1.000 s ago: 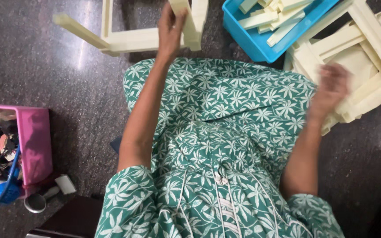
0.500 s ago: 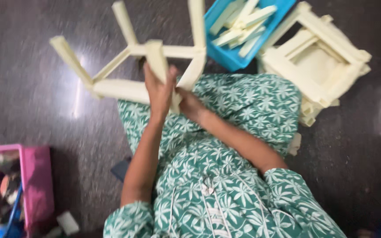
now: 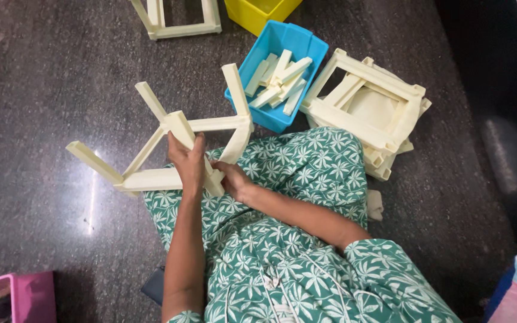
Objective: The person wipes a cream-colored plastic stool frame with a cloth, then disassembles it by removing the seat and legs. The removed parts are placed into a blue plastic bin.
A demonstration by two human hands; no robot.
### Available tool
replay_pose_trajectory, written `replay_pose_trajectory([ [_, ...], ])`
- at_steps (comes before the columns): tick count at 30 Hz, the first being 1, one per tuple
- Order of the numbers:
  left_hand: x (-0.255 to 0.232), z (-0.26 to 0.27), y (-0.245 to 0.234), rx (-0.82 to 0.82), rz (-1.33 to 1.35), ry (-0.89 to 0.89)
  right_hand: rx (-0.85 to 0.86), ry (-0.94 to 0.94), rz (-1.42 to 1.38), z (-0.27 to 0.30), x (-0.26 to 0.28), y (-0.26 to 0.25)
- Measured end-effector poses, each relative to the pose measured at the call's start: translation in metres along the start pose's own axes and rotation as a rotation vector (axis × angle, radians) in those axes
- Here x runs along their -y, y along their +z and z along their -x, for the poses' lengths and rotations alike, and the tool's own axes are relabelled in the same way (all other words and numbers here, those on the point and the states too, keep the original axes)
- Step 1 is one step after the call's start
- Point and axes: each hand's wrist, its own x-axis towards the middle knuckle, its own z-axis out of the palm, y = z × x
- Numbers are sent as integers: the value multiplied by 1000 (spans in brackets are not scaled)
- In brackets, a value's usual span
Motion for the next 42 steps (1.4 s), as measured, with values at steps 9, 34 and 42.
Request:
replay_pose_trajectory([
  [9,-60,-88,-110,-276,128,292,-43,154,34,7,-5,-38],
  [34,59,32,-164,-56,126,-178,-470,-501,901,93,45,-161],
  [42,85,57,-178,99,287,-293,-443,-1199,1171,146,130,-59],
])
